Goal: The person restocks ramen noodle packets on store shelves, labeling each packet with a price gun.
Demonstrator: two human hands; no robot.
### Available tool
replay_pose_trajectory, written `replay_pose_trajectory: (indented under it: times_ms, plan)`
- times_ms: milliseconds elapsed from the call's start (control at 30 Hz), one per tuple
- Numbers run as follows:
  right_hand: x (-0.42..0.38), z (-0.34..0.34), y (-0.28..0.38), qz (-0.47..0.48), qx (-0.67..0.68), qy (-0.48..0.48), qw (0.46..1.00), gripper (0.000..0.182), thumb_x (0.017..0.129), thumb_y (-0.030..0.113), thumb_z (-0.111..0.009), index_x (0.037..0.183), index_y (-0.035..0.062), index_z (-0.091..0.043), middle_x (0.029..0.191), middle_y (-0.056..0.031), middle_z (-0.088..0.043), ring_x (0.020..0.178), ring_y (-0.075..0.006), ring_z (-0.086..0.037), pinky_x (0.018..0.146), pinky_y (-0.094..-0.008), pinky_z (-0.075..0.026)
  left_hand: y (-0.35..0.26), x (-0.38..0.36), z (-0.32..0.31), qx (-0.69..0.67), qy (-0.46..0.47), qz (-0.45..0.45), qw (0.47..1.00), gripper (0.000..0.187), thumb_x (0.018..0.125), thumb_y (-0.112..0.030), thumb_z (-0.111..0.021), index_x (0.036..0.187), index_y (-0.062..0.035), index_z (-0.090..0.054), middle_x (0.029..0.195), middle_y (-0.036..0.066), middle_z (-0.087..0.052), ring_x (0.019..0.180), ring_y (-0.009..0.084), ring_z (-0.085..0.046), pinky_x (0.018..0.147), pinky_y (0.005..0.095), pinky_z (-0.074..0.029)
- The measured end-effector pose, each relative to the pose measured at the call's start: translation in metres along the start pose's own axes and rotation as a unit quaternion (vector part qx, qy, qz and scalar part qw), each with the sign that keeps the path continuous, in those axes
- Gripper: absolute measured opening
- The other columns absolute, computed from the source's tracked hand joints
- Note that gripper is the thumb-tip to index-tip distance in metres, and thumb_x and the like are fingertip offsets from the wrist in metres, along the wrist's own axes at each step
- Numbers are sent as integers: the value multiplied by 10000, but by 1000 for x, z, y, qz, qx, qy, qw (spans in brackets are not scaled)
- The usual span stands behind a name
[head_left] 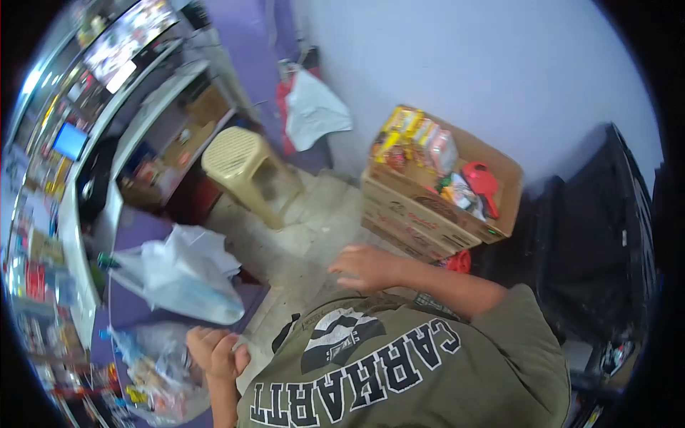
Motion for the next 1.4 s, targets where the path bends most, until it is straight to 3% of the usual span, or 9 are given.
replay_pose_trajectory:
  times_ms: [133,333,533,767,967,1067,1200,1267,1400]
  plan:
    - [-121,55,-96,-245,51,-123,960,291,801,267,-628,1019,74,-625,975,-121,-648,921,-274,-611,809,-394,-478,-27,89,-107,-98,82,-89,988,196,756,-244,-692,856,-106,-594,804,47,-571,709,238,-537,642,363,-397]
    - [-322,117,-261,-535,36,-454,711,274,797,259,-670,955,38,-633,859,-144,-679,804,-243,-663,724,-343,-499,-54,156,-238,-179,243,-172,938,199,734,-206,-709,882,-110,-617,843,22,-592,755,195,-563,674,341,-426]
    - [-386,137,-346,-748,-166,-248,593,401,777,248,-581,1053,-44,-592,978,-258,-641,947,-395,-618,853,-431,-478,-38,181,-356,-236,392,-212,864,174,773,-223,-673,896,-113,-618,844,28,-592,795,208,-578,703,349,-439]
    - [-418,106,-394,-848,-30,-193,493,407,840,215,-492,1189,14,-550,1276,-232,-513,1210,-345,-485,976,-415,-425,-9,237,-432,-210,439,-276,829,183,821,-259,-617,939,-120,-594,830,32,-571,843,212,-579,727,361,-442]
    - [-426,96,-412,-784,-45,-207,583,432,773,144,-549,1192,43,-523,1060,-186,-629,997,-341,-609,889,-419,-468,-11,248,-419,-197,432,-221,852,172,820,-249,-617,930,-121,-586,837,30,-577,837,212,-582,735,359,-446]
    - [-398,111,-399,-669,199,-291,654,440,734,105,-550,1169,49,-516,805,-84,-623,718,-258,-629,674,-382,-519,-15,232,-397,-184,436,-173,864,170,815,-233,-624,938,-119,-598,846,33,-589,827,215,-584,732,354,-447]
    - [-386,124,-380,-605,396,-385,574,316,737,72,-520,1053,65,-529,633,-12,-502,439,-124,-468,397,-278,-408,-18,205,-351,-144,405,-32,902,188,796,-206,-653,954,-107,-630,899,49,-628,839,227,-590,744,356,-452]
    - [-360,146,-359,-568,362,-434,598,267,743,65,-522,1010,70,-533,629,-19,-506,427,-114,-462,396,-269,-395,-22,181,-330,-164,384,53,907,189,783,-177,-670,947,-94,-629,917,55,-633,855,236,-593,750,362,-453]
    - [-270,218,-312,-385,38,-436,813,284,724,88,-567,1000,27,-541,689,-84,-561,622,-258,-589,553,-375,-460,-46,158,-290,-210,321,160,909,231,761,-143,-700,965,-63,-624,965,91,-629,900,285,-580,783,379,-447]
Point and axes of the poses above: each hand's wrist, its own x-axis towards the middle knuckle, its own z-axis out of the back of the hand, y = z × x, the point moved 7 cm from there along x, towards the middle knuckle
